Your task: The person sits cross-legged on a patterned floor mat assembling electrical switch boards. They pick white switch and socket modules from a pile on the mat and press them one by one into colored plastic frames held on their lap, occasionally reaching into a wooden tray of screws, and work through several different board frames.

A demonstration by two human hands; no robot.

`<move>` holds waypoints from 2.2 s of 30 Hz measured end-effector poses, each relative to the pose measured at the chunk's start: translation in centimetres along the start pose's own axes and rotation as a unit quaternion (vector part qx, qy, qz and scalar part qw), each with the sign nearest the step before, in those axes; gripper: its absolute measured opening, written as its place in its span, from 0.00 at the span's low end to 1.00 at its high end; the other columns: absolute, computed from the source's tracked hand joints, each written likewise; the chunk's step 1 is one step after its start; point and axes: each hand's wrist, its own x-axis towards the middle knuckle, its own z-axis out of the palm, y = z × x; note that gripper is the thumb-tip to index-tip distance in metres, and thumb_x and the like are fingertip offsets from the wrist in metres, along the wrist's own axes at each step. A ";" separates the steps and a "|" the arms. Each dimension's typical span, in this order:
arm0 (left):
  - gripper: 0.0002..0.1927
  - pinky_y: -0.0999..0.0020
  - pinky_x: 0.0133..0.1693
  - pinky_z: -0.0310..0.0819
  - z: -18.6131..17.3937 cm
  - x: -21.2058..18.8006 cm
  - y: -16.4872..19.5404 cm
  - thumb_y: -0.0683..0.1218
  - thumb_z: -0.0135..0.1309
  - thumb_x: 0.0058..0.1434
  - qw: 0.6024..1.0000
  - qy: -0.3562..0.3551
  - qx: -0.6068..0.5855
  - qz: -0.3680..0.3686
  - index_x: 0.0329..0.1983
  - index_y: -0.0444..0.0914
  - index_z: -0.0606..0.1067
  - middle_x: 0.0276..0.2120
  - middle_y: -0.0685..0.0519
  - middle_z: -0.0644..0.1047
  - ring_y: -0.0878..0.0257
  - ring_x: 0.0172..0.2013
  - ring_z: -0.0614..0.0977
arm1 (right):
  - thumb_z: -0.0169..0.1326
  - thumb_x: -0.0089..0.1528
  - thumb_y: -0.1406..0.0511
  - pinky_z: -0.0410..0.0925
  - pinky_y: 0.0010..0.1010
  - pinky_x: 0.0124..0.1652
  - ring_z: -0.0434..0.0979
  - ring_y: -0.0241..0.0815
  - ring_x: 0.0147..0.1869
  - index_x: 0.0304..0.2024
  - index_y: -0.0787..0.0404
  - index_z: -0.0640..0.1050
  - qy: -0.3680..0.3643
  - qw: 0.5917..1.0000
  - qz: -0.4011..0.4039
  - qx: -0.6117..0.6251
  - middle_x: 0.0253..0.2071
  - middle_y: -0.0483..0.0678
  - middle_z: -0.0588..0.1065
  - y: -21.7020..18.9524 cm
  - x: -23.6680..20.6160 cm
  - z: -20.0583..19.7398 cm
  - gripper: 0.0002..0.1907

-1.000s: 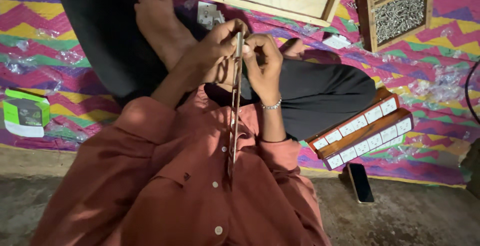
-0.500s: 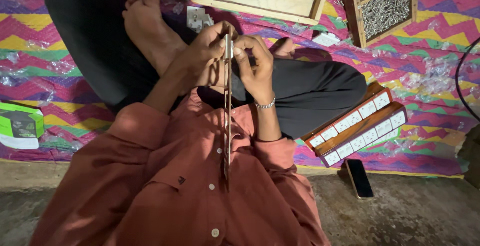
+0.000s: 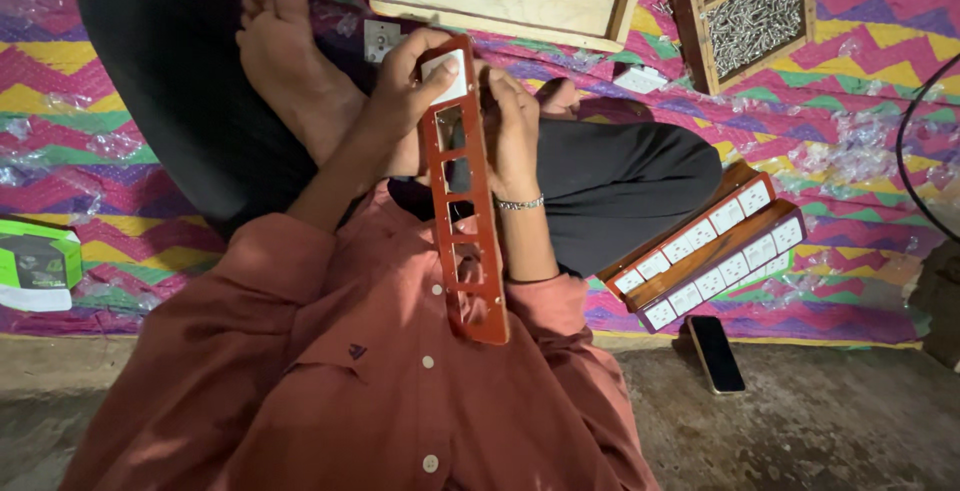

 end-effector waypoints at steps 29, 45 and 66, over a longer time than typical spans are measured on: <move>0.06 0.58 0.53 0.77 0.7 -0.7 4.1 0.40 0.62 0.66 0.908 0.079 0.365 0.190 0.45 0.35 0.79 0.47 0.47 0.81 0.47 0.51 0.83 | 0.50 0.71 0.68 0.69 0.22 0.34 0.75 0.30 0.32 0.47 0.69 0.80 -0.014 0.997 0.069 -0.004 0.34 0.45 0.79 2.0 1.9 -1.4 0.10; 0.10 0.45 0.43 0.71 0.4 -0.5 4.0 0.44 0.44 0.75 0.891 0.013 0.441 0.107 0.52 0.34 0.71 0.41 0.38 0.77 0.38 0.43 0.78 | 0.54 0.66 0.71 0.64 0.21 0.32 0.69 0.26 0.32 0.45 0.70 0.81 -0.021 0.992 -0.012 -0.126 0.30 0.40 0.75 2.0 1.9 -0.3 0.09; 0.15 0.62 0.31 0.68 -0.6 0.7 2.9 0.49 0.54 0.70 0.964 -0.005 0.263 0.042 0.35 0.31 0.75 0.24 0.45 0.74 0.58 0.26 0.76 | 0.64 0.59 0.71 0.65 0.26 0.35 0.69 0.32 0.33 0.43 0.64 0.85 -0.059 0.902 -0.152 -0.399 0.28 0.43 0.73 0.5 3.1 -1.5 0.10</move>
